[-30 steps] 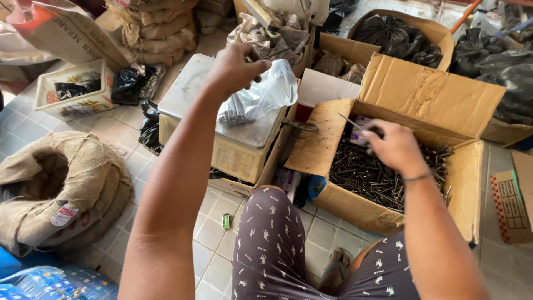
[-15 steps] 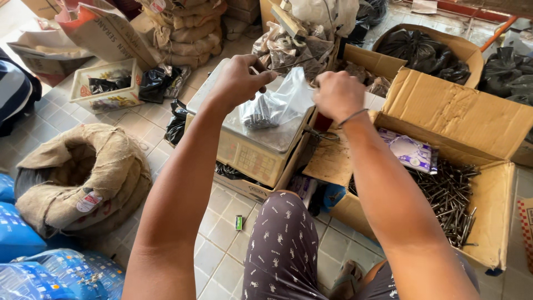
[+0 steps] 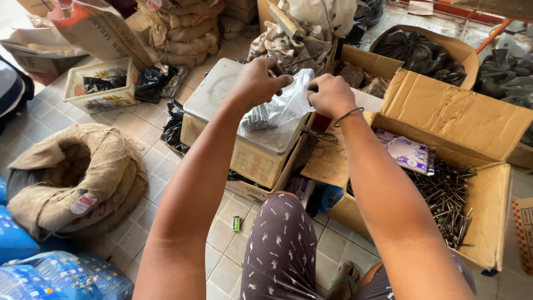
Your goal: The person sorts various nails and fasteners by hand into plastic bags, placing some bags into a cardboard box.
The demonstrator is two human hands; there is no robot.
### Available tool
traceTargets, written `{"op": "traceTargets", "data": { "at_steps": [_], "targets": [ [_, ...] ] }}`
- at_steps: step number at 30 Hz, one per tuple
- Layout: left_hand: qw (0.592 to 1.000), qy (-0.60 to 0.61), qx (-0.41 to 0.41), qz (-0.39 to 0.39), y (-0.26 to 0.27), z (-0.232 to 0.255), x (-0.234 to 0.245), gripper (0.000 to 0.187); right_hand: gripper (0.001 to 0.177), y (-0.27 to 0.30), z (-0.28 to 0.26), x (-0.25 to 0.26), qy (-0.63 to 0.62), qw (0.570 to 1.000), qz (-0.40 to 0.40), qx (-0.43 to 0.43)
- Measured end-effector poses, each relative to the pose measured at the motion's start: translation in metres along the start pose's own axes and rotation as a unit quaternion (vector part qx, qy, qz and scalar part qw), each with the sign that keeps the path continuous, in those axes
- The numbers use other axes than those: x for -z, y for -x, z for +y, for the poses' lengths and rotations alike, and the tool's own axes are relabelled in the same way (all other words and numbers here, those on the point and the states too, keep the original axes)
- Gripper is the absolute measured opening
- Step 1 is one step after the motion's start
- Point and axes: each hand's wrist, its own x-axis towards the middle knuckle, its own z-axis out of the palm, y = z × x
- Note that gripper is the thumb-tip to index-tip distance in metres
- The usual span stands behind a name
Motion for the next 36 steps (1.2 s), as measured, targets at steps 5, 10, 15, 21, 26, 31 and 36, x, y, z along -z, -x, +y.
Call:
{"op": "traceTargets", "data": {
  "at_steps": [5,10,15,21,26,31,36],
  "targets": [
    [1.0,-0.007,0.002,-0.002,-0.002,-0.006,0.005,0.024,0.028,-0.023,0.012,-0.053,-0.074,0.997,-0.034,0.018],
    [1.0,-0.018,0.011,-0.012,0.001,-0.006,0.003,0.026,0.03,-0.019,0.029,-0.051,-0.081,0.993,-0.082,0.035],
    [0.999,-0.03,-0.006,-0.012,-0.004,-0.004,-0.007,0.02,0.036,0.017,0.021,-0.002,-0.072,0.991,-0.052,0.098],
    [0.998,-0.021,0.046,-0.045,0.023,0.044,0.007,0.02,0.013,0.014,0.054,-0.006,-0.168,0.984,0.051,-0.04],
    [0.998,-0.026,0.047,-0.035,0.021,0.038,0.011,0.021,0.02,0.013,0.065,-0.017,-0.173,0.981,0.069,-0.061],
    [0.997,-0.04,0.055,-0.025,0.027,0.037,0.027,0.019,0.031,0.017,0.054,-0.011,-0.178,0.98,0.06,-0.066],
    [0.996,-0.046,0.074,-0.021,0.033,0.031,0.044,0.02,0.035,0.032,0.028,0.002,-0.205,0.972,-0.017,-0.117]
  ]
}}
